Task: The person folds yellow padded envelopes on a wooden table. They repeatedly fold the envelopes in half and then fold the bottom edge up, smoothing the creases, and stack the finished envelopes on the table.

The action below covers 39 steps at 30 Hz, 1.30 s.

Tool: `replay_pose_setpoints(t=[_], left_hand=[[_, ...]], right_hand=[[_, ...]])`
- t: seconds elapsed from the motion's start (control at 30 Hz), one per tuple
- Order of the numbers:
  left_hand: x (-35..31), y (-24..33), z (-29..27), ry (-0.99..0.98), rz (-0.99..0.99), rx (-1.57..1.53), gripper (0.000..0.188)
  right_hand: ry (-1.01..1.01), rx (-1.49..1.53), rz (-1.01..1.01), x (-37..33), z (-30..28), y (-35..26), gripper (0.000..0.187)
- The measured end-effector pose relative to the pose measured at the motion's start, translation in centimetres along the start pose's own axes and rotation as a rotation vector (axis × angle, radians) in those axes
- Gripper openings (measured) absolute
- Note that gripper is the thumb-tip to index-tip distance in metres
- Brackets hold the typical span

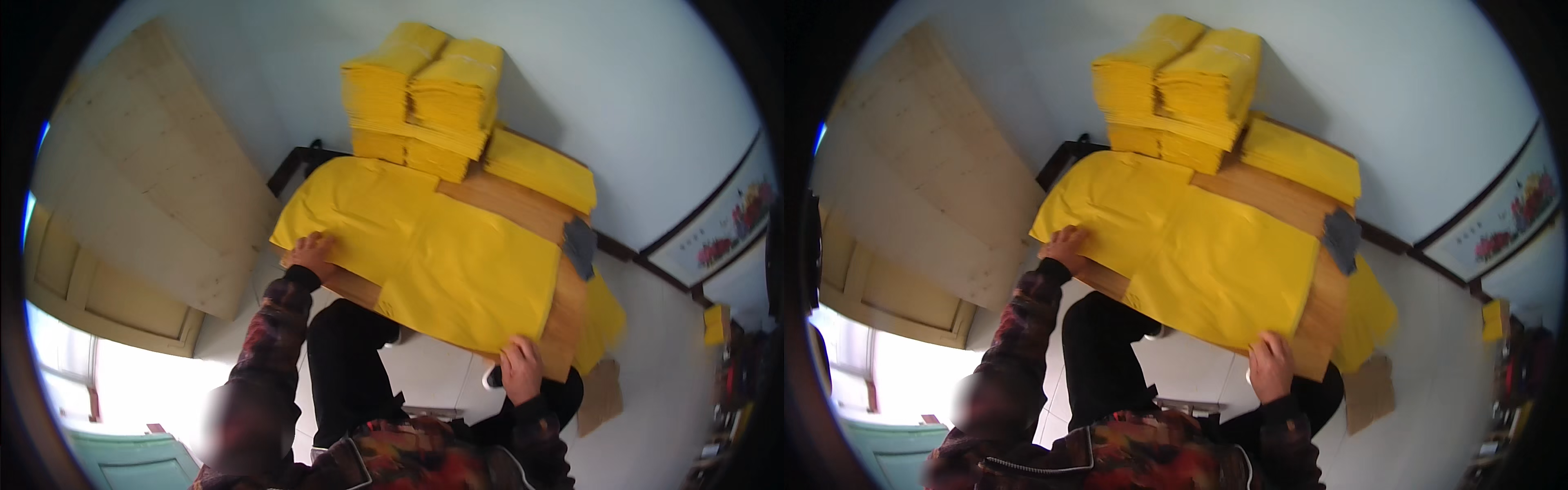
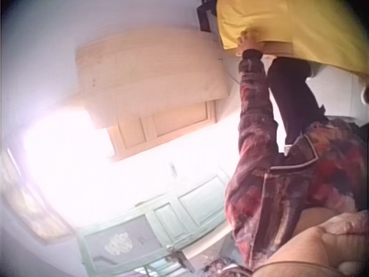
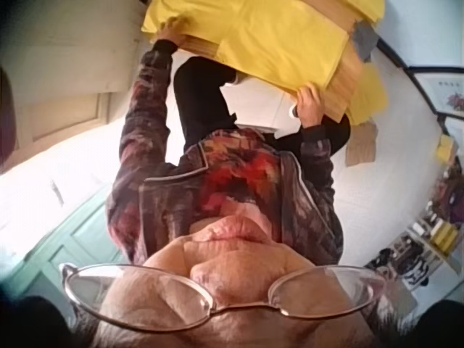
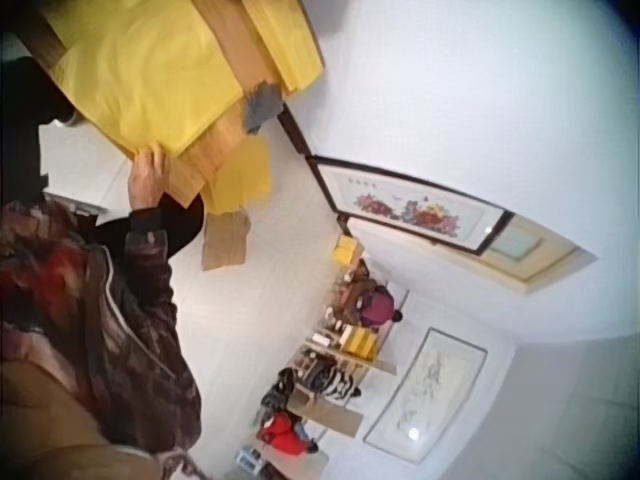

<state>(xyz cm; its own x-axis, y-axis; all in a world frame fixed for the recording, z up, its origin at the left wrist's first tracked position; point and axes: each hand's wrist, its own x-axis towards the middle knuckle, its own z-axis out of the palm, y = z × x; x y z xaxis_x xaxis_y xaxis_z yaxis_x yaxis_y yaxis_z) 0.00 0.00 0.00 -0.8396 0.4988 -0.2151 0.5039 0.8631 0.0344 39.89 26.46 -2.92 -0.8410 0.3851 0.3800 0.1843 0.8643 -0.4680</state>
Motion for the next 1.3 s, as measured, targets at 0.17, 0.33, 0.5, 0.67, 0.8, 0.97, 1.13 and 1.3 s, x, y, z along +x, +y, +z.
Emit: replay_pose_setpoints(t=[0.17,0.33,0.5,0.67,0.8,0.97,1.13,1.3], left_hand=[[-7.3,6.6,0.1,0.453,0.506,-0.121,0.073],[-15.0,16.9,4.1,0.305,0.899,-0.093,0.056],[-13.8,20.0,5.4,0.245,0.812,0.012,0.041],[-12.8,18.8,5.1,0.317,0.817,0.068,0.017],[-11.8,17.3,3.8,0.124,0.746,0.07,0.021],[-11.4,18.1,2.2,-0.006,0.581,0.048,0.035],[-14.7,20.6,4.4,0.28,0.864,0.054,0.054],[-12.6,21.9,6.1,0.113,0.772,-0.096,0.039]], right_hand=[[-0.025,-0.03,0.021,0.2,-1.6,-1.2,0.009],[-0.066,-0.036,0.047,0.5,-2.5,-1.9,0.009],[-0.241,-0.111,0.169,0.8,-3.4,-1.7,0.009],[-0.303,-0.11,0.23,1.7,-3.8,-0.7,0.012],[-0.364,-0.11,0.254,1.7,-4.3,-0.2,0.013],[-0.338,-0.104,0.249,1.7,-4.0,0.4,0.014],[-0.368,-0.089,0.299,2.3,-3.7,0.8,0.016],[-0.479,-0.112,0.291,3.0,-4.3,0.5,0.017]])
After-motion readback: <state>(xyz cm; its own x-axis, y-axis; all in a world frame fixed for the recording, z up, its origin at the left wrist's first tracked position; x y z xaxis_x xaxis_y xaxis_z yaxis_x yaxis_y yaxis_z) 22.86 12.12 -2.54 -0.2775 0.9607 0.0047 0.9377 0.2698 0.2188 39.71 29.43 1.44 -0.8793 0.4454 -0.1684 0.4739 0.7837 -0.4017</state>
